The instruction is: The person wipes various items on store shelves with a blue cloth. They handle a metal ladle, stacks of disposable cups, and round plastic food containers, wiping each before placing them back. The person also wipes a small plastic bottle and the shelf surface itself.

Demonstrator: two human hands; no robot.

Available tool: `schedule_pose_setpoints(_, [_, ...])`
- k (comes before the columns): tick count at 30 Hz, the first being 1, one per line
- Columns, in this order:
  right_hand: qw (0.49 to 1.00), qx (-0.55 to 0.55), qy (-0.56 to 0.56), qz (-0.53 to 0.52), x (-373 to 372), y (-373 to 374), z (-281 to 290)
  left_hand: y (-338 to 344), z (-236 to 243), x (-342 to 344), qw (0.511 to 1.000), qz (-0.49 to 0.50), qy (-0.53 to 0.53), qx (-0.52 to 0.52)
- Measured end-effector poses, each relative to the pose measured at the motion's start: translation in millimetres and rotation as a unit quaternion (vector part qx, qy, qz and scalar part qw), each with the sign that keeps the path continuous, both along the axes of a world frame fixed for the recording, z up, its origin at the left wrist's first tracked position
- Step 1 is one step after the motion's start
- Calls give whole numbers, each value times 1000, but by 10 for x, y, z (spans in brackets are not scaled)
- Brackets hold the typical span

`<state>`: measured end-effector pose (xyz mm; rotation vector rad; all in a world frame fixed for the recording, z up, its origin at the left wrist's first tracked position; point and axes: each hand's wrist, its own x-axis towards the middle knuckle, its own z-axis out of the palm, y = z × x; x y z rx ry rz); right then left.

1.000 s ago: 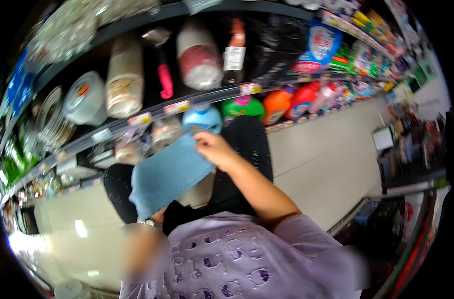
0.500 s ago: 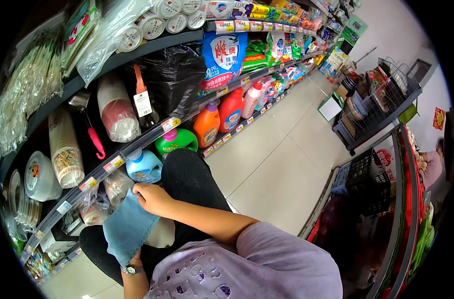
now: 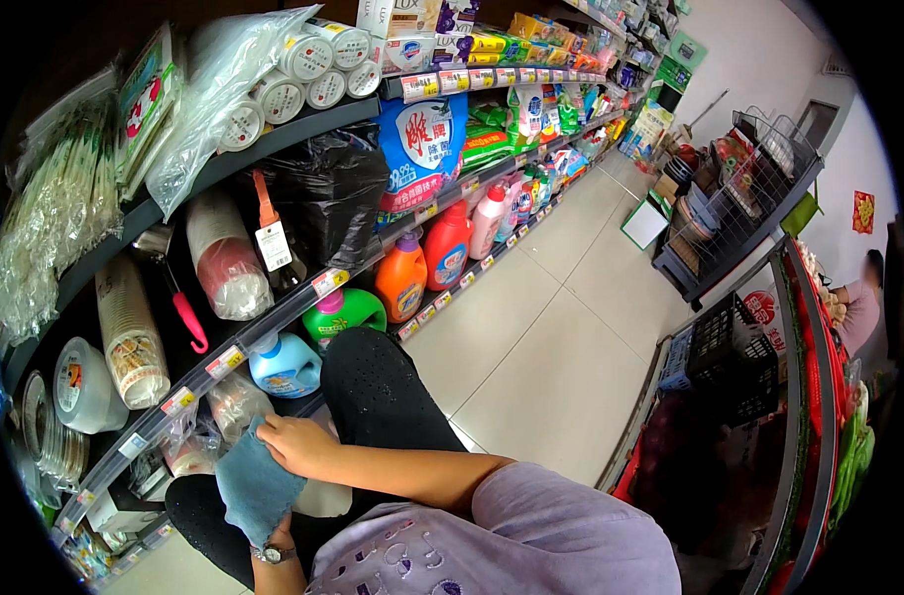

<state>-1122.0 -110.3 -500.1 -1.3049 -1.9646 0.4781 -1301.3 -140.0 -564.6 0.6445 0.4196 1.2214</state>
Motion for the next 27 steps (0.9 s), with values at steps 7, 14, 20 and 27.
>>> schedule_pose_setpoints(7, [999,8,28,18,-15,-46,-64,6,-35,35,999,-22,-11,26])
schedule_pose_setpoints(14, [999,-14,40,3,-55,-29,-112,-4,-139,-5,1000,-2,14,-13])
schedule_pose_setpoints(20, [998,-21,63,-3,-34,34,-171,34,265,143,795,82,574,180])
schedule_pose_setpoints(27, [992,-15,127,-9,26,100,-176,1,20,28,977,16,208,49])
